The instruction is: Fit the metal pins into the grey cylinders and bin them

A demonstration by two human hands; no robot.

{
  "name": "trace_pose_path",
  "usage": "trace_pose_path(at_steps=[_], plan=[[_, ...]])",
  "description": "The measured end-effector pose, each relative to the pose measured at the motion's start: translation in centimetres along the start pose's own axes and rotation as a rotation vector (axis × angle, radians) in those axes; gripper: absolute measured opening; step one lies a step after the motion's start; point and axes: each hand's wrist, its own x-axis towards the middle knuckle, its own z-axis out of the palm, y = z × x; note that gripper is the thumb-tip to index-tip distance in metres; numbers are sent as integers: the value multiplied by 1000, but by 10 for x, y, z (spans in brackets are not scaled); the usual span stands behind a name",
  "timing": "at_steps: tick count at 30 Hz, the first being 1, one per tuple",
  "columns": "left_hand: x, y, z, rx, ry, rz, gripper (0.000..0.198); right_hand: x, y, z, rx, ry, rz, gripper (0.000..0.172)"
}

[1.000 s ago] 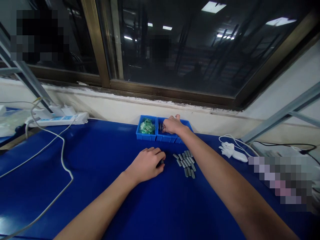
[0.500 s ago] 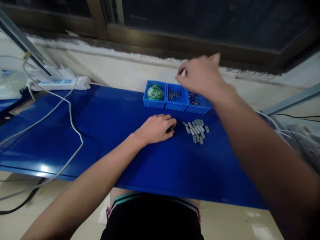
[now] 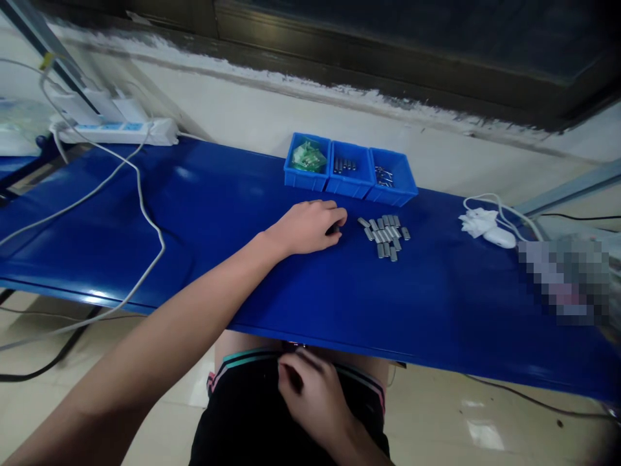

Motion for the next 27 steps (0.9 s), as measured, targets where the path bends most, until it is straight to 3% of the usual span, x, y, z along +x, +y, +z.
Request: trace_pose_path(at_steps=[3, 5, 10, 14, 16, 19, 21, 22, 24, 26, 27], plan=[[-1, -1, 0, -10, -2, -4, 15, 10, 34, 46, -75, -253, 133, 10], [-2, -2, -1, -17, -6, -9, 15, 17, 46, 61, -103, -353, 104, 11], [-2, -4, 0, -30, 7, -16, 14, 13, 58, 72, -116, -425, -137, 10], [-3, -4, 0, -30, 9, -18, 14, 4, 67, 82, -155, -463, -163, 7], [-3, -4, 1, -30, 7, -18, 14, 1, 70, 88, -154, -471, -194, 32], [-3, -4, 1, -28, 12, -17, 14, -1, 74, 91, -169, -455, -178, 88], [-3, -4, 2, -27, 14, -18, 14, -4, 76, 89, -158, -413, -110, 103], [-3, -4, 2, -28, 16, -18, 14, -5, 76, 86, -145, -376, -78, 98], [-3, -4, 2, -30, 21, -18, 14, -6, 76, 79, -129, -333, -68, 67], [-2, -4, 2, -33, 24, -12, 14, -4, 72, 73, -128, -382, -125, 33], [-2, -4, 2, -34, 24, -11, 14, -1, 69, 70, -125, -434, -171, 26]])
